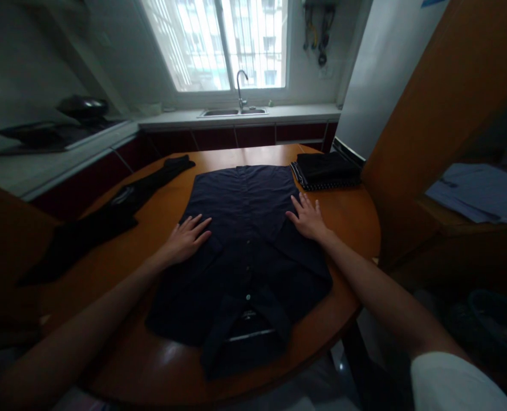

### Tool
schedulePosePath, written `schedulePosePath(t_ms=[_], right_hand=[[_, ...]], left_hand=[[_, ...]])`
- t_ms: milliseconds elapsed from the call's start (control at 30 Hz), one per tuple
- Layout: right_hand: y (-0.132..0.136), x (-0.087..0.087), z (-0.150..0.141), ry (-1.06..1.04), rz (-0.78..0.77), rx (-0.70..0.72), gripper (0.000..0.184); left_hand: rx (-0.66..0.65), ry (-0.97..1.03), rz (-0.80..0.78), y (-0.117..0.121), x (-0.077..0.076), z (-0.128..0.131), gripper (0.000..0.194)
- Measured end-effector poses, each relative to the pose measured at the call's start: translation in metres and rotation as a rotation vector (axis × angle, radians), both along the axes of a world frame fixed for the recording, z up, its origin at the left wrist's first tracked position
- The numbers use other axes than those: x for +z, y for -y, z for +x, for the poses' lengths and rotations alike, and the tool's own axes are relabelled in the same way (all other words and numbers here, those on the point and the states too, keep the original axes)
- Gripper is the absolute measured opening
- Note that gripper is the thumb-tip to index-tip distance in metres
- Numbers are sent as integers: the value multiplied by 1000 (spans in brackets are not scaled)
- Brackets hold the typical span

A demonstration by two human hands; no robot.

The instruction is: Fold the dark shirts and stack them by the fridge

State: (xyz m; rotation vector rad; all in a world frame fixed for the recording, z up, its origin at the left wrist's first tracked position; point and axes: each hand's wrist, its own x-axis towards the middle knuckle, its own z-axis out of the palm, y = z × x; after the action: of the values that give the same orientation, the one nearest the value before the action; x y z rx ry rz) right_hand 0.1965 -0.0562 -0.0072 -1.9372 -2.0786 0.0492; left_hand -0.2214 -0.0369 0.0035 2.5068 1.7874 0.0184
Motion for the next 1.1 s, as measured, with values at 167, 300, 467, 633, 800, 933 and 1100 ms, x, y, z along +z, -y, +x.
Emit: schedulePosePath(t_ms=[167,300,467,633,800,933,1100], right_hand=[[9,6,-11,-61,262,8,66],[14,-5,-21,-35,97,130,68],[15,-11,-25,-16,18,127,70],[26,2,-33,-54,146,178,68],[36,1,-43,11,-18,317,74],[36,-3,-44,53,-104,332,74],[35,-2,-44,50,-95,331,75]], left_hand=[[2,7,-11,1,1,1,66],[-9,18,-18,5,4,3,68],[-41,43,119,22,16,15,67],[-162,78,58,43,17,34,68],[-187,55,-36,47,10,39,70],[-187,60,-42,45,10,38,69],[-189,69,-36,46,11,38,70]])
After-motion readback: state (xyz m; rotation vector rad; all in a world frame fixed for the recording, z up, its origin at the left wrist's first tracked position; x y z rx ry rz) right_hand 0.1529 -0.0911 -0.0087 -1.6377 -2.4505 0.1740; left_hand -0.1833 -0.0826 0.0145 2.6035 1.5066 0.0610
